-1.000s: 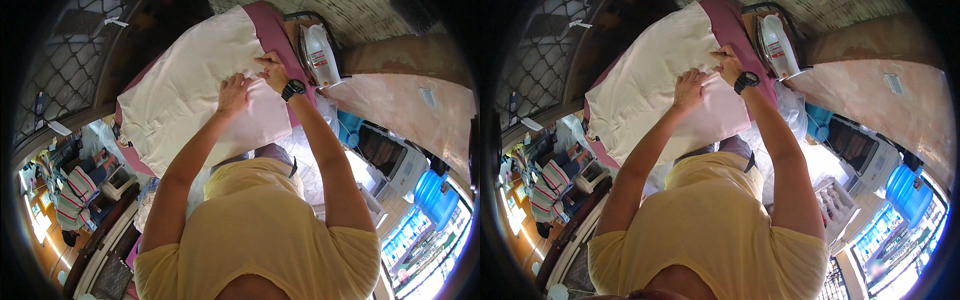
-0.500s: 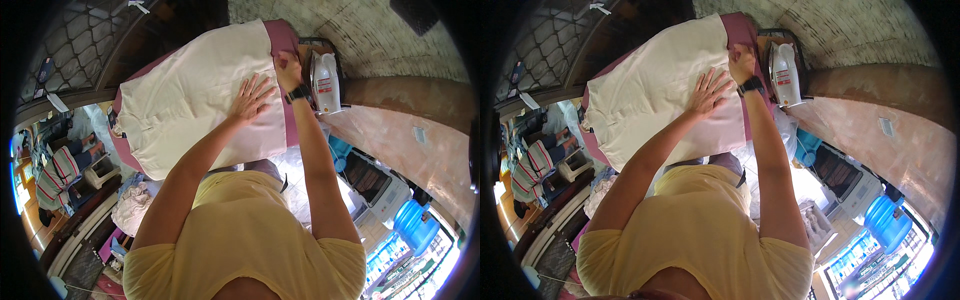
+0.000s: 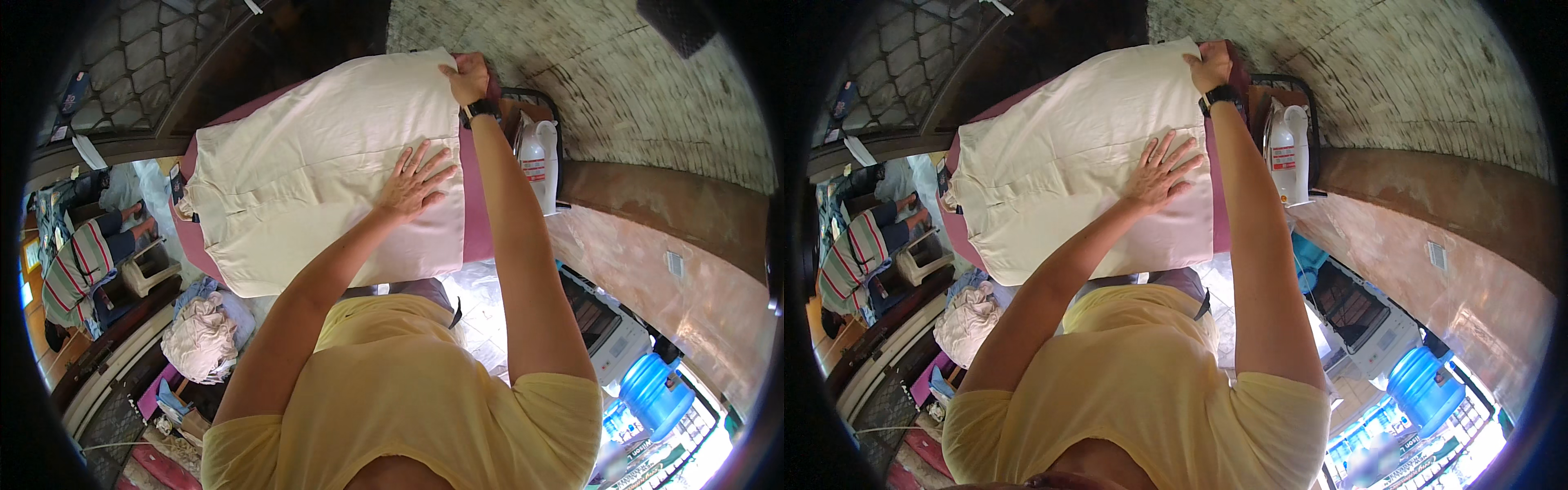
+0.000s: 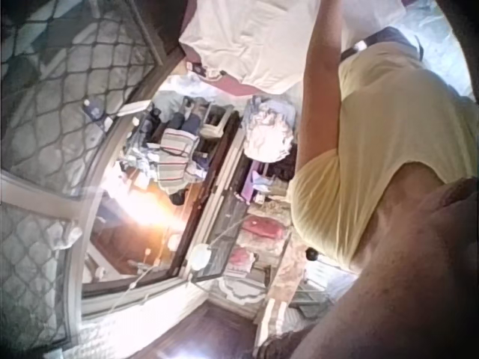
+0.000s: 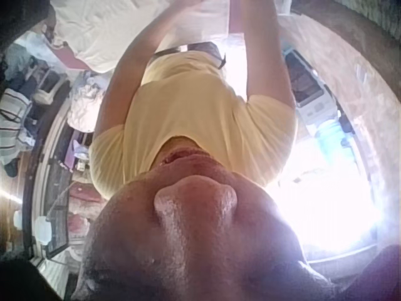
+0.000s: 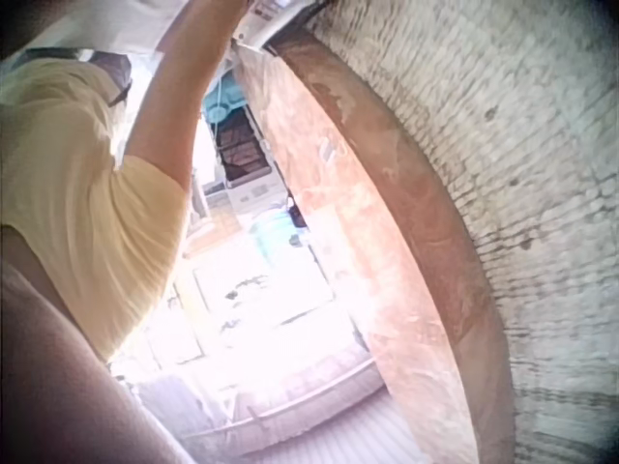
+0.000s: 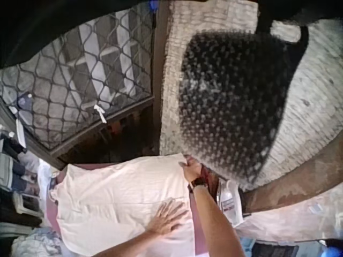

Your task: The person places a garment onto an ironing board and irons it using a steam iron.

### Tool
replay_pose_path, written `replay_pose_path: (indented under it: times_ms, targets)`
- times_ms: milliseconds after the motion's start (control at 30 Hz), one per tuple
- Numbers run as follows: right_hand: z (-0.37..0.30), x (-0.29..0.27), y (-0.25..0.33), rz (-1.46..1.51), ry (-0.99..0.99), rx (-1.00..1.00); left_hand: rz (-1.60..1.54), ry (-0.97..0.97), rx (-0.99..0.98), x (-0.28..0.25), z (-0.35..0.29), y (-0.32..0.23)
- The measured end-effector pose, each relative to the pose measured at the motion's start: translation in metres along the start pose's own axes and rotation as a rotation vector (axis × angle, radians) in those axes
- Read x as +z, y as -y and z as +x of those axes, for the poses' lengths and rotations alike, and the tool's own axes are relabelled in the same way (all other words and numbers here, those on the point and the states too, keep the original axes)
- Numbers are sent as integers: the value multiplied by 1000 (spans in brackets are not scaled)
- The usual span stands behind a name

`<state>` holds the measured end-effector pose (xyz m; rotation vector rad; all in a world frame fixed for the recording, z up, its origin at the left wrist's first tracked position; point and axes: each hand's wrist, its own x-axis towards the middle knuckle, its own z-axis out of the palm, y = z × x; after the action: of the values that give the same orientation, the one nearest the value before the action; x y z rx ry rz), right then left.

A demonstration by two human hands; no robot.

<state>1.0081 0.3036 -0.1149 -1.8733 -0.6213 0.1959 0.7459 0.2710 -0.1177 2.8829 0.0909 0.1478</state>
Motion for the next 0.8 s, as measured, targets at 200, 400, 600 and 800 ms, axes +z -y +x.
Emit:
replay_pose_path:
  times_ms: [200,400,600,800]
  targets:
    - [-18,-13,8,-290,-171,-337,-67,15,-30,-11,7,-5]
    - [-153,-70,-2,-389,-31,-188,-113,50,36,-3,17,-5]
    - [-138,-172,28,-1179,-513,-140,-53,39,27,-4,18,0]
    - [-121,-187,19,-1235,-274,-156,16,-48,54,-7,13,-4]
